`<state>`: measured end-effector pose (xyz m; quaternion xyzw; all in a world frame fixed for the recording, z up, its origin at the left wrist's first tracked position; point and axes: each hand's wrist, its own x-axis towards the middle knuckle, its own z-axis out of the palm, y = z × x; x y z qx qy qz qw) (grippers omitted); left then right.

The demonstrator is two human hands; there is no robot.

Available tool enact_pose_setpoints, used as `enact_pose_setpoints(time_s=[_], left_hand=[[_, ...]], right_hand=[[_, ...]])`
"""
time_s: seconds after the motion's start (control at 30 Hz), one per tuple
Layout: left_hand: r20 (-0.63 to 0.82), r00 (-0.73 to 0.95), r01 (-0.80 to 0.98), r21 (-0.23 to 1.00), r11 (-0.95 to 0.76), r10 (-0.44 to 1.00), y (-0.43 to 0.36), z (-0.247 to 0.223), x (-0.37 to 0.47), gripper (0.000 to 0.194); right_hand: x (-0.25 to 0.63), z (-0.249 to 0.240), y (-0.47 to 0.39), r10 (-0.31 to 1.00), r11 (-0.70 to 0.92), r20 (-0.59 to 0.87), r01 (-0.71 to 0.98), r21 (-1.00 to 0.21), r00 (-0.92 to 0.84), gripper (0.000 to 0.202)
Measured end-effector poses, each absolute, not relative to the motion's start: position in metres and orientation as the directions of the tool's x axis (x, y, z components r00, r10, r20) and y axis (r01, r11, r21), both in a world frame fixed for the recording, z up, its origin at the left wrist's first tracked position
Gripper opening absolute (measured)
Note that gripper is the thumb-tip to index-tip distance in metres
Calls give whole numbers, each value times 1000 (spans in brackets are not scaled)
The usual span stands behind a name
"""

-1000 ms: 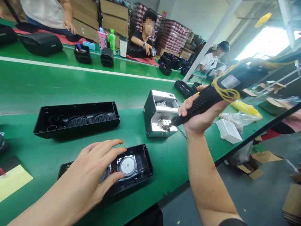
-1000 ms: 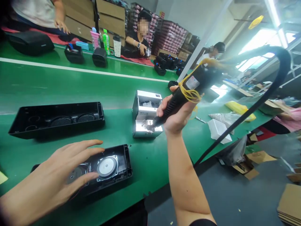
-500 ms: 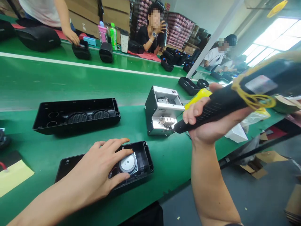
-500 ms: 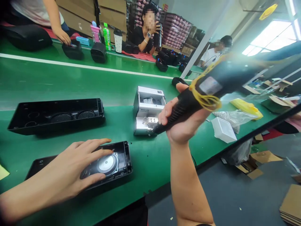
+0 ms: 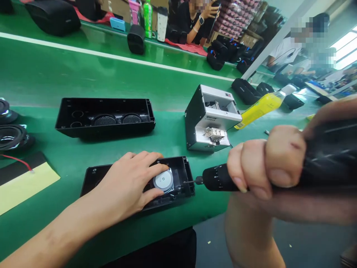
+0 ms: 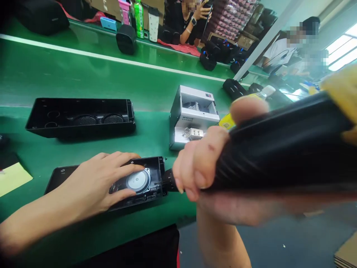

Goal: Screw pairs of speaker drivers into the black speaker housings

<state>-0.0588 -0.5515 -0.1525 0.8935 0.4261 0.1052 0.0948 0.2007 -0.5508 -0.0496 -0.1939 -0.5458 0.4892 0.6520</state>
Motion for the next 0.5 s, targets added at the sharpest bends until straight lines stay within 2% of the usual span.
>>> enact_pose_setpoints(time_s=[0.13,0.23,0.5], left_hand=[[130,624,735,238,-635,771,-551,-150,-56,42],[126,630,729,243,-640,766,-551,-146,-54,38],[113,635,726,248,-641,764,-551,-145,-55,36]], right_hand=[[179,-67,-555,903,329,423,-512,-793,-75,34],[174,-79,-555,906,268,397,-528,-806,-147,40],[167,-97,-554,916,285,391,-538,-793,-92,48]])
